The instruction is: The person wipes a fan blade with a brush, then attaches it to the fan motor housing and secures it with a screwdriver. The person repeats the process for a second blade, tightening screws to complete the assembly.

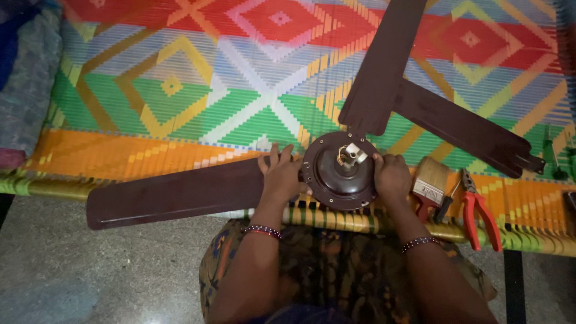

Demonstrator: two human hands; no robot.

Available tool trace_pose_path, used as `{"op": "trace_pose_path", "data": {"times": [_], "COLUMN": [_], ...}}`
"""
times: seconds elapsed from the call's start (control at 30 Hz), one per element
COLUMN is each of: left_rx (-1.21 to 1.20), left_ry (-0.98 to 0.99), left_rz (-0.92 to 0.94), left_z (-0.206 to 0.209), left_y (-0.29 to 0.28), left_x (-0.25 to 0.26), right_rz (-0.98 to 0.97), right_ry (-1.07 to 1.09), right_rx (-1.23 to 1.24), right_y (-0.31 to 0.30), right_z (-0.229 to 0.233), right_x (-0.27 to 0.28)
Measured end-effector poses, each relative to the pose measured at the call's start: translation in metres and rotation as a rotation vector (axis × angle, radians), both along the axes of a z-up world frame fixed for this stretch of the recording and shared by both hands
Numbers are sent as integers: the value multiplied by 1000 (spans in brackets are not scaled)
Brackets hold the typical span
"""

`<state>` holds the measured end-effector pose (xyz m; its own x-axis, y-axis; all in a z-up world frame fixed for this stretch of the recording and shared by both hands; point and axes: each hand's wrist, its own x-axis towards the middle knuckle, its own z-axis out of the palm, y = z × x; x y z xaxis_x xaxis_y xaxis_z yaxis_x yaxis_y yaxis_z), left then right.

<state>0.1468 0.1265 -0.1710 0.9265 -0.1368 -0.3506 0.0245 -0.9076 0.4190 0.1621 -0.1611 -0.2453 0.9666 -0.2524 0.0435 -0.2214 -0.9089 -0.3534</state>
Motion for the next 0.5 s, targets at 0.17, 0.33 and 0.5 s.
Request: {"op": "trace_pose_path", "data": {"times": [0.17, 0.33, 0.5], "left_rx": [-10, -51, -112], "left_ry": [1, -58, -138], "left_rz": [4, -2, -20], "left_z": [-3, -19, -29], "left_y": [1, 5, 2], "left_x": [1, 1, 2], "right_rz": [-11, 26, 51], "right_ry": [38, 36, -14], "right_rx": [28, -25, -87], "right_y": [-7, -19, -31], "right_z": [-10, -24, -32], "right_x": [6, 4, 3]}}
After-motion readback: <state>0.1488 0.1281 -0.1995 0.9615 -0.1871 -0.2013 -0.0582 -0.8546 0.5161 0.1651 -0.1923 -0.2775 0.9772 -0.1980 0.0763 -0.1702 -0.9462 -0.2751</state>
